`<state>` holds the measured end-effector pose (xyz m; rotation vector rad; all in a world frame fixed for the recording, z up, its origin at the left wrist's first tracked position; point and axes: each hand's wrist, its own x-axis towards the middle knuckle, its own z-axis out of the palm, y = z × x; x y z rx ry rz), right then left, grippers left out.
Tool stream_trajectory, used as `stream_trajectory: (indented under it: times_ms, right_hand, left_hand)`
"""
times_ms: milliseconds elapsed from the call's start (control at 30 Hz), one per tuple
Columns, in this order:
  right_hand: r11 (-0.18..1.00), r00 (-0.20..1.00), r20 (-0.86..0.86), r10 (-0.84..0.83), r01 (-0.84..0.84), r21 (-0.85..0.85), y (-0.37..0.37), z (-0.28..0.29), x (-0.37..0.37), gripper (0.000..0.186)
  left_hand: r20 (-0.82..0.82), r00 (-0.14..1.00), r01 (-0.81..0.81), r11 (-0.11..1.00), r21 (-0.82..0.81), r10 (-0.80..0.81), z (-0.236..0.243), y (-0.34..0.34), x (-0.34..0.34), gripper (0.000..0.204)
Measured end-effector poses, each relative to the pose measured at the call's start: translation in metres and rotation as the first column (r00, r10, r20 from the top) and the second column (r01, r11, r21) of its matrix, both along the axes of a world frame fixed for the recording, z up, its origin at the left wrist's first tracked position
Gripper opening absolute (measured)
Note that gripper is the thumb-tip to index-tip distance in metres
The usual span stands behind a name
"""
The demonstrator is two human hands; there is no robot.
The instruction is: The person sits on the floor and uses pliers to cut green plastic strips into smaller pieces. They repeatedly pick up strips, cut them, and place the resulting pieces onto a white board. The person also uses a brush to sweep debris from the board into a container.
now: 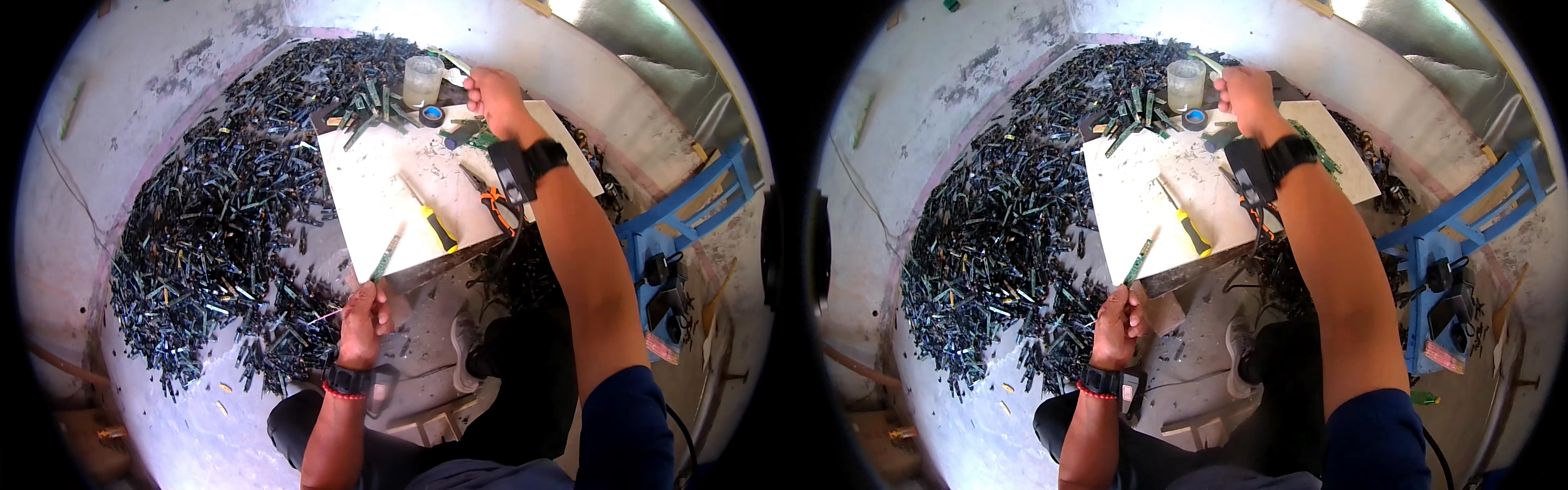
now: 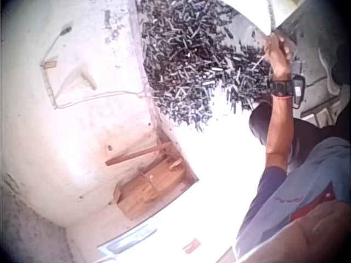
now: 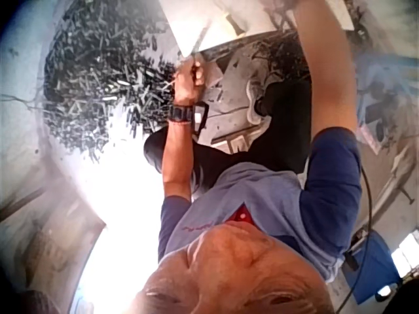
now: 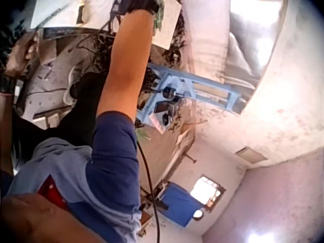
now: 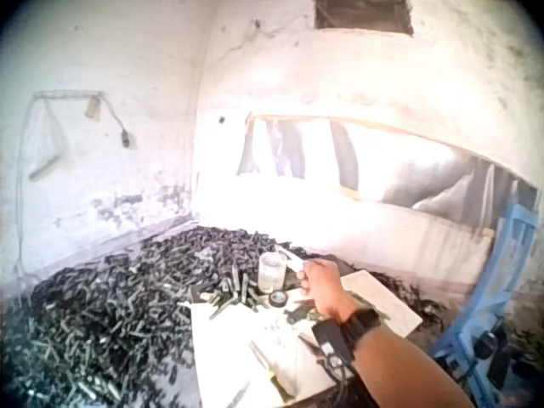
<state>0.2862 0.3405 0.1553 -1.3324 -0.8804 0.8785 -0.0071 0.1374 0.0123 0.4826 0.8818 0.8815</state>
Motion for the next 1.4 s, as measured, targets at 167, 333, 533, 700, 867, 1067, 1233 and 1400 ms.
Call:
stream_trajectory:
  times_ms: [167, 333, 533, 700, 867, 1067, 1233, 1400]
  right_hand:
    - [0.997, 0.997, -0.023, 0.073, -0.074, -0.018, 0.019, 0.002, -0.005, 0.02]
    - [0.987, 0.985, -0.079, 0.152, -0.148, 0.063, 0.017, 0.005, -0.008, 0.034]
    - [0.99, 0.973, 0.209, 0.1, -0.119, 0.08, -0.025, -0.019, -0.015, 0.013]
    - [0.846, 0.854, 0.204, 0.479, -0.388, -0.366, -0.124, -0.054, -0.082, 0.026]
    - [0.711, 0.72, 0.175, 0.671, -0.559, -0.426, -0.165, -0.049, -0.098, 0.029]
    - [0.783, 0.773, 0.186, 0.607, -0.54, -0.31, -0.178, -0.043, -0.084, 0.019]
    - [0.994, 0.962, 0.255, 0.1, -0.109, 0.022, -0.164, -0.06, -0.017, 0.014]
    - [0.943, 0.943, 0.073, -0.325, 0.317, 0.1, -0.148, -0.06, 0.072, 0.02]
  left_hand:
    - [0.043, 0.999, 0.022, 1.0, -0.018, -0.022, -0.001, 0.002, 0.001, 0.028]
    - [0.072, 0.997, 0.002, 0.998, -0.057, 0.002, 0.001, 0.003, -0.003, 0.028]
    - [0.134, 0.991, 0.025, 0.999, -0.047, -0.018, 0.008, 0.002, -0.007, 0.028]
    - [0.171, 0.982, 0.081, 0.997, -0.012, -0.078, 0.008, -0.003, -0.011, 0.03]
    - [0.097, 0.982, 0.163, 0.986, 0.026, -0.164, 0.009, -0.012, -0.009, 0.03]
    - [0.126, 0.969, 0.208, 0.977, 0.053, -0.213, 0.006, -0.013, 0.0, 0.035]
    - [0.17, 0.964, 0.203, 0.979, 0.031, -0.206, 0.007, -0.015, 0.005, 0.039]
    - [0.092, 0.97, 0.226, 0.974, 0.009, -0.226, 0.001, -0.015, 0.006, 0.039]
